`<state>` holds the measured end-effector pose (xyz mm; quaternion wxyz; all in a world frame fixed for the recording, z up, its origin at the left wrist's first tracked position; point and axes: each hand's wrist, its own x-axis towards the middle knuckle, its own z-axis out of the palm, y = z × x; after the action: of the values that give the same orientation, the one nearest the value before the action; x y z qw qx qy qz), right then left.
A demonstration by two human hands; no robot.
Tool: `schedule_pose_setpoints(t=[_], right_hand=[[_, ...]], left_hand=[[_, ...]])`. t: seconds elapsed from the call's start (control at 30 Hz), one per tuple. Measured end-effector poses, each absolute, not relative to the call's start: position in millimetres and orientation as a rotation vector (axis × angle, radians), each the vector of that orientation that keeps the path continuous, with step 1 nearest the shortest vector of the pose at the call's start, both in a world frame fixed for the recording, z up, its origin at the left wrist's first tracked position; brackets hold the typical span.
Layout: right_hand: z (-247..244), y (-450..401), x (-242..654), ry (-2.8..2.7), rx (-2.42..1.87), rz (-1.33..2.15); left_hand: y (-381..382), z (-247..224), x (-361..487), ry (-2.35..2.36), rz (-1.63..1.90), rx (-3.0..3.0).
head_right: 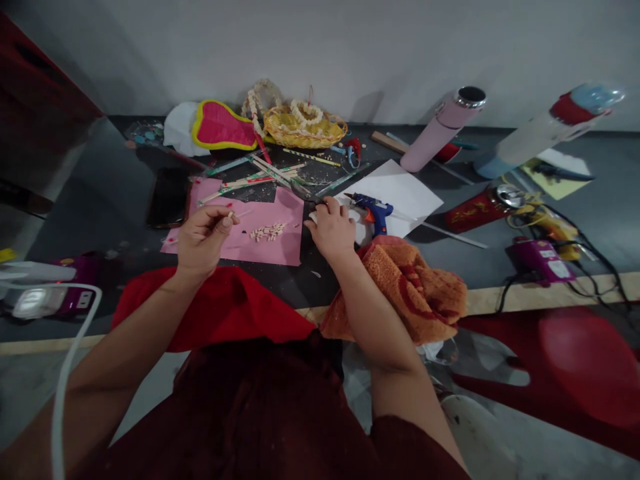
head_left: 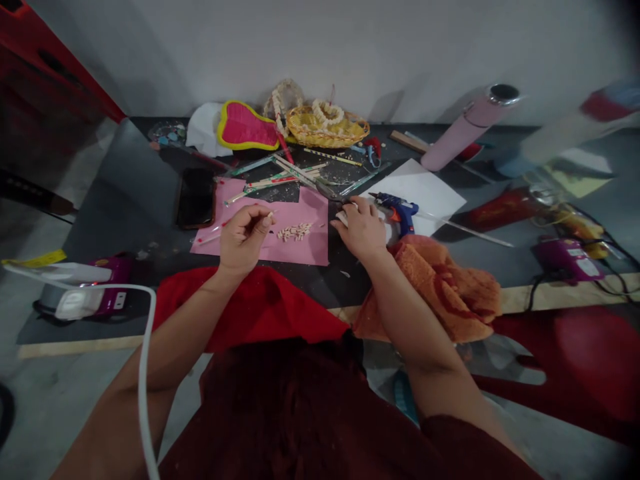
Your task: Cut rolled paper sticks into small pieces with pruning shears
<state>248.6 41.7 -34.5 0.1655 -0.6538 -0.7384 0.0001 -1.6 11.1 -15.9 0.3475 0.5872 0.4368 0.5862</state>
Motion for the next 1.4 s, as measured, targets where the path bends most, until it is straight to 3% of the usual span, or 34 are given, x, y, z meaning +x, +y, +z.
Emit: schedule_pose_setpoints(t=[0.17, 0.43, 0.63, 1.4], right_hand=[[-31, 37, 241, -2.106, -1.889, -0.099], [-39, 25, 213, -2.608, -1.321, 0.047], [-42, 27, 209, -2.474, -1.458, 0.056], [-40, 26, 202, -2.454, -1.326, 0.196]], left_hand=[[10, -12, 0, 1.174, 1.522, 1.554], [10, -13, 0, 1.185, 1.492, 1.58], [10, -16, 0, 1.179, 1.468, 1.586], [9, -19, 2, 1.245, 1.312, 1.633]])
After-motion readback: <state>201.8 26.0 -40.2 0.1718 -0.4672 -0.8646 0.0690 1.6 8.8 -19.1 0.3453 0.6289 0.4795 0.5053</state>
